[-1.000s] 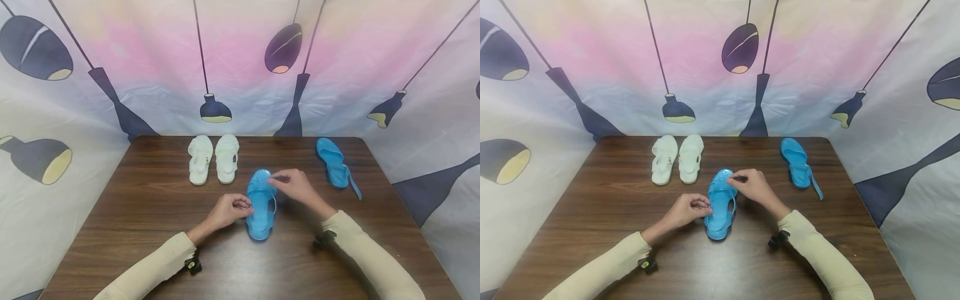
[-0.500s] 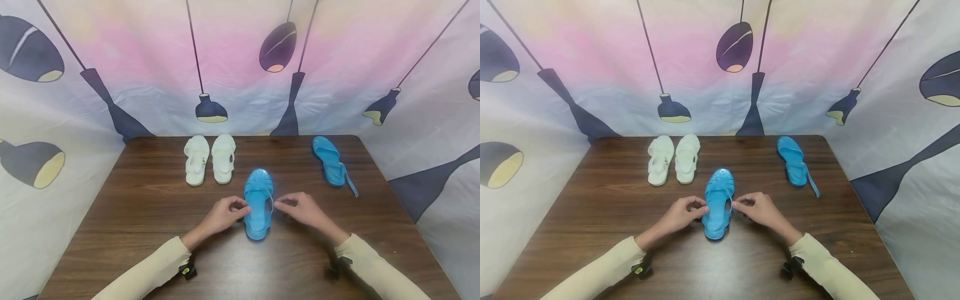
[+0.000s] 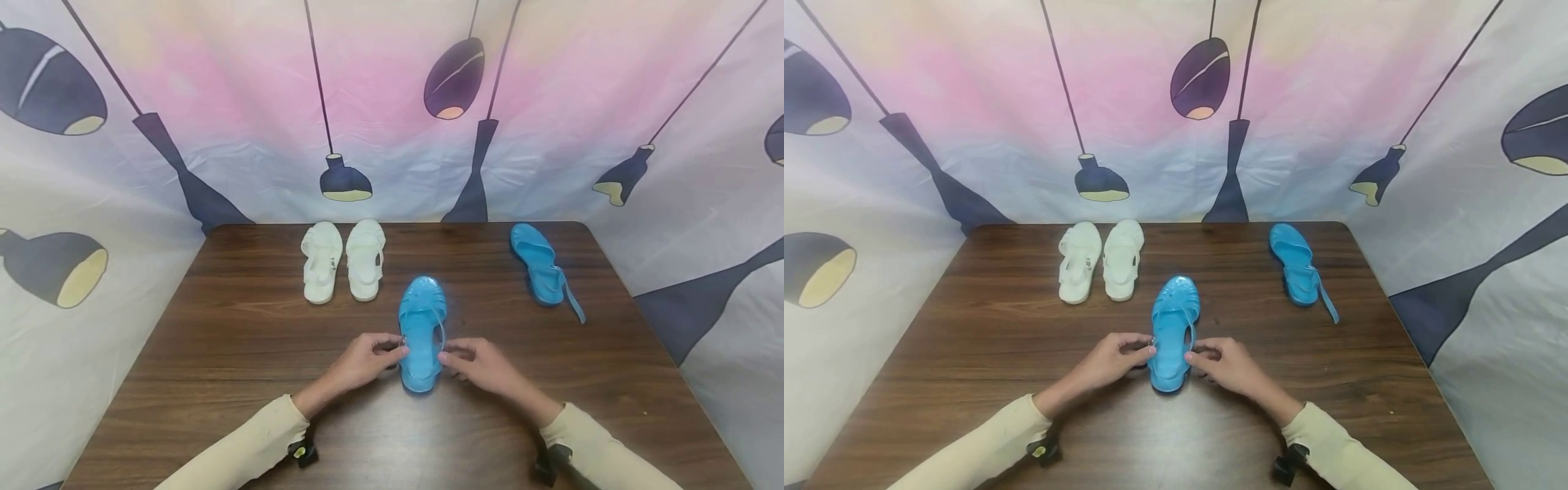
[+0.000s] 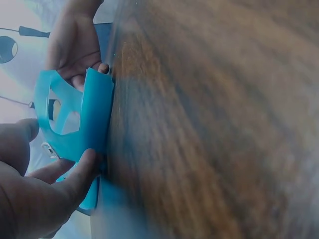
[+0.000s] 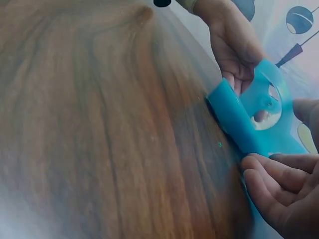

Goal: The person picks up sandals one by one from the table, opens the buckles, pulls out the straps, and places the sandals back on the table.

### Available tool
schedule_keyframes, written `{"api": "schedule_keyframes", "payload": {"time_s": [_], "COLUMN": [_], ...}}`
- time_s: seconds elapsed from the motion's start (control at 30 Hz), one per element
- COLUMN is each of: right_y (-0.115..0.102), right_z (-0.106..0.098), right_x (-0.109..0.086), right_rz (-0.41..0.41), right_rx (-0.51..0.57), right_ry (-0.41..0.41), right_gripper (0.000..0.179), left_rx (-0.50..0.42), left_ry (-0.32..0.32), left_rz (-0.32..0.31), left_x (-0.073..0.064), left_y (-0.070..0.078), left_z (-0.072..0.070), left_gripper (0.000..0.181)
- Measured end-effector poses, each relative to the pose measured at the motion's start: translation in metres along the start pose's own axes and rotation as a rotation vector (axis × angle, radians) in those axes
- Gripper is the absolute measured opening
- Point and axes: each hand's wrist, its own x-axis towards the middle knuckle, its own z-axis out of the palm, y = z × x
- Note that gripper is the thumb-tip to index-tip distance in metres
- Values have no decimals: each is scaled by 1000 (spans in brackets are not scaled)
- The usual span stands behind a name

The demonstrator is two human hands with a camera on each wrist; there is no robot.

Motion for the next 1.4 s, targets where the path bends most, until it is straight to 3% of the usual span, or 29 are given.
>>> {"api": "schedule_keyframes", "payload": {"time_s": [0.27,0.5,0.7,0.9,1.13,1.4], "right_y": [2,-2,-4,-6,-7,-5], "right_z": [7,6,4,0,-16,-44], "right_x": [6,6,5,1,1,5], "right_rz": [29,11,35,46,62,55], "right_rx": [156,160,154,148,128,65], "right_ry": [-15,-6,43,107,165,231], "right_gripper": [67,63,64,61,59,62], "left_rx": [-60,-119,-154,-166,-186,-200], "left_ry": [12,18,16,56,81,102], "left_rz": [15,21,43,75,102,115], "left_x": [2,2,3,7,22,54], "left_y": [1,0,0,3,16,30], "left_z": [4,7,11,15,22,32], "left_gripper": [44,38,42,44,42,44]}}
